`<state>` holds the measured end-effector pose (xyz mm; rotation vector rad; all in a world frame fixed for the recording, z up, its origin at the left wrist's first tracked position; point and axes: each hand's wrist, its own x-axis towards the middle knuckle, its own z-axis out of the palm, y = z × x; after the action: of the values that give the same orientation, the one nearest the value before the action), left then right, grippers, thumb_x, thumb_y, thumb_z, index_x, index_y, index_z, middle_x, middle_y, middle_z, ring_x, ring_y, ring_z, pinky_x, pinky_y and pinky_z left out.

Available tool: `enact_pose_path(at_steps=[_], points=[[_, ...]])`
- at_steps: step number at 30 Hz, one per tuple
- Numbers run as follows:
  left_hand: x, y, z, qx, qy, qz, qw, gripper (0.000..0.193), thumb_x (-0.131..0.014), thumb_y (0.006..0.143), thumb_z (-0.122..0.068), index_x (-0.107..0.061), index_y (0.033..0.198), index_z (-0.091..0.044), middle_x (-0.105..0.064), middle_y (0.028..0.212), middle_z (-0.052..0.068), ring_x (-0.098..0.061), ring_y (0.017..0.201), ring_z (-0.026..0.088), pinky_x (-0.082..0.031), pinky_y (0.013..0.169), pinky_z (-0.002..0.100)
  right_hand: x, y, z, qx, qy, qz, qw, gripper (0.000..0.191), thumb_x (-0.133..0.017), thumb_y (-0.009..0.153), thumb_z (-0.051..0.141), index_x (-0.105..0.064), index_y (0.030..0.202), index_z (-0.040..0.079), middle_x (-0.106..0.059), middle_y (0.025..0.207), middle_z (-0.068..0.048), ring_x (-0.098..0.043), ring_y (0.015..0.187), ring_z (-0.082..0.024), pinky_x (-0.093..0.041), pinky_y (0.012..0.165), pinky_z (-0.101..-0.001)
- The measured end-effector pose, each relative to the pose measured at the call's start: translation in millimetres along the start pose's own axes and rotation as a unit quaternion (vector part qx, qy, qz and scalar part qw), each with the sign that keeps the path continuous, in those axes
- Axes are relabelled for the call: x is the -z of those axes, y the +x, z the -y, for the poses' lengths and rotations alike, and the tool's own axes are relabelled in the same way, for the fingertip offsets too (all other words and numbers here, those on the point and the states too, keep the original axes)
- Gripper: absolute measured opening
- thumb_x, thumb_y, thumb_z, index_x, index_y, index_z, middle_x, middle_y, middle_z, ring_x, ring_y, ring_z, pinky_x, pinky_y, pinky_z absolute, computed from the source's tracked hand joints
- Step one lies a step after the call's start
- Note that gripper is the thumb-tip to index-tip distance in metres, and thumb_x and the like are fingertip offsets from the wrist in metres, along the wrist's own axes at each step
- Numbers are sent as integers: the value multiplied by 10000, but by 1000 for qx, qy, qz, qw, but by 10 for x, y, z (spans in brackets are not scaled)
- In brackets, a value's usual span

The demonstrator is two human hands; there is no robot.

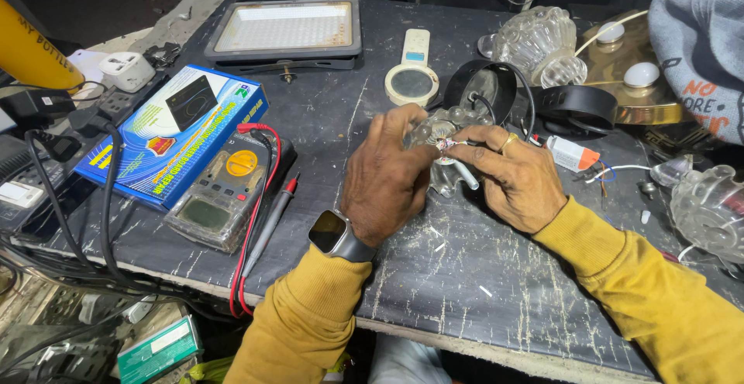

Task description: The person disassembles a glass ceiling light fixture on a workbench, unscrewing the glass shade from its holder and separating the bulb socket. They handle the fixture's wiring and metal parts, then use a screwdriver to work on the fixture components.

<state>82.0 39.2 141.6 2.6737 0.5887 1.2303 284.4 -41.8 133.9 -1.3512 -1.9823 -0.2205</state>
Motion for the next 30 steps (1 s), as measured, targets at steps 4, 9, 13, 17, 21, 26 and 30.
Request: enact_pose_path(at_steps=[4,9,13,17,21,26,30], points=[[3,2,3,-15,11,-1,1000,229,-765,753,11,-755,978,-30,-544,1339,132,-565,1096,299,-530,848,419,7,-18,-31,-4,36,-7,999,477,-566,837,-133,-728,1207,121,-692,1227,-75,-727,1008,-245,-586,786,-316],[-18,3,10,-19,9,-6,1000,183,-787,754,-21,-777,934,-46,-544,1369,131,-572,1113,309,-532,873,424,22,-22,-61,-20,47,4,999,529,-539,785,-149,-739,1199,111,-699,1235,-91,-729,970,-236,-583,762,-309],[-38,1,15,2,-3,-2,1000,178,-790,771,-29,-773,944,-66,-554,1357,119,-589,1132,304,-539,883,419,12,-28,-64,-14,57,-11,998,400,-608,860,-84,-721,1207,79,-705,1219,-111,-729,990,-241,-583,792,-311],[-52,-4,10,13,-14,0,1000,193,-787,793,-45,-773,983,-79,-557,1349,119,-598,1127,305,-541,864,417,8,-41,-66,-19,53,-23,998,292,-653,918,-16,-683,1206,20,-712,1210,-144,-730,1034,-278,-580,846,-340],[-61,-5,11,17,-17,0,1000,179,-780,812,-51,-774,988,-85,-557,1349,119,-607,1124,307,-548,855,415,8,-55,-77,-29,59,-28,997,270,-665,925,4,-673,1195,0,-715,1208,-163,-735,1064,-303,-585,865,-353],[-74,-1,13,23,-21,2,1000,160,-775,840,-77,-774,999,-99,-557,1353,120,-614,1118,304,-553,846,410,16,-63,-90,-27,59,-23,998,270,-658,913,-3,-670,1183,-5,-720,1207,-160,-734,1066,-298,-586,860,-351],[-75,-2,17,26,-22,4,999,154,-769,861,-86,-777,1014,-102,-557,1355,120,-615,1112,301,-552,844,410,18,-57,-92,-10,58,-26,998,262,-655,907,-14,-671,1168,-4,-720,1209,-157,-733,1085,-298,-587,888,-353]])
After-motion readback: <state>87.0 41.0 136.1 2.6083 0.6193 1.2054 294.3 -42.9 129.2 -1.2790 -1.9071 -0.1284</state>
